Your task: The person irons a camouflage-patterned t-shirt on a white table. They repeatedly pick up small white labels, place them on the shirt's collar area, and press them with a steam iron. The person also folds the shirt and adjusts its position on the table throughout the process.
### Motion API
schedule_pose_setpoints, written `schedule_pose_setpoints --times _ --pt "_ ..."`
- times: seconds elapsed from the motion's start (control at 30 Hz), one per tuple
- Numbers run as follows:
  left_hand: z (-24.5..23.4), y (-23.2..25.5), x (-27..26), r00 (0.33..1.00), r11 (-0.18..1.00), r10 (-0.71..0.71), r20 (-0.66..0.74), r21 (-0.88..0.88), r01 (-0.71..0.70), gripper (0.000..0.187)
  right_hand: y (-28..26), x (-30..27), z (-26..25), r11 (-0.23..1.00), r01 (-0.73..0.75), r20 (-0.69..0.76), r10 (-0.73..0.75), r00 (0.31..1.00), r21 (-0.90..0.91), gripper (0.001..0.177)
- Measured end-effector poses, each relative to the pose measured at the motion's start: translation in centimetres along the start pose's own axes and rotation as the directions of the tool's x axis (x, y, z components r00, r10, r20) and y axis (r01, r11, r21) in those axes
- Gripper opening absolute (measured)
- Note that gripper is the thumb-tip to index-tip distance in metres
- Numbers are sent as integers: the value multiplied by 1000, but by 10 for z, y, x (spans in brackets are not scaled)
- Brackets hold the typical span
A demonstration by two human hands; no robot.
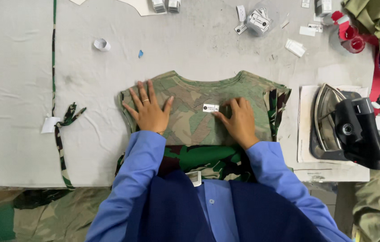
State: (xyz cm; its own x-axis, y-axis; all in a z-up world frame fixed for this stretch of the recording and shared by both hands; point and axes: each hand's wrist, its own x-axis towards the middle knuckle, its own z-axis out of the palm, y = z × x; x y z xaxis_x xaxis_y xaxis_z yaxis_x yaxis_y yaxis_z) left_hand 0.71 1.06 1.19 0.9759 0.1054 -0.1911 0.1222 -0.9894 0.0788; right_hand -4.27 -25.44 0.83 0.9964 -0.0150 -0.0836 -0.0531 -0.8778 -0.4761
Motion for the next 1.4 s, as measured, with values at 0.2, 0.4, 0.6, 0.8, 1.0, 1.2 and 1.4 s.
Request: schedule_pose_setpoints --times 0.2,0.4,0.6,0.8,1.0,1.2,1.4 --pt "-10 44 -21 973 970 160 165 -212 -123 103 -13 13 -5 997 -60 -6 61 998 40 47" --pt "-21 53 -21 970 967 125 207 -244 -73 114 -3 11 2 991 -87 -64 94 994 105 54" --pt "-16 51 -20 976 962 126 178 -261 -76 110 -13 9 -9 989 -122 -73 128 989 87 51" --pt "-15 52 -21 977 967 116 177 -246 -70 113 -12 6 -6 986 -132 -71 140 988 102 54" --pt "-14 54 -22 983 973 112 146 -218 -78 112 -8 6 -2 986 -137 -83 145 986 100 54" --pt "-15 54 -23 985 962 114 132 -263 -76 113 -9 6 -5 981 -153 -57 161 985 117 54" --pt "-5 50 -22 993 898 90 82 -438 -45 100 3 3 -22 995 -28 -99 38 994 95 48"
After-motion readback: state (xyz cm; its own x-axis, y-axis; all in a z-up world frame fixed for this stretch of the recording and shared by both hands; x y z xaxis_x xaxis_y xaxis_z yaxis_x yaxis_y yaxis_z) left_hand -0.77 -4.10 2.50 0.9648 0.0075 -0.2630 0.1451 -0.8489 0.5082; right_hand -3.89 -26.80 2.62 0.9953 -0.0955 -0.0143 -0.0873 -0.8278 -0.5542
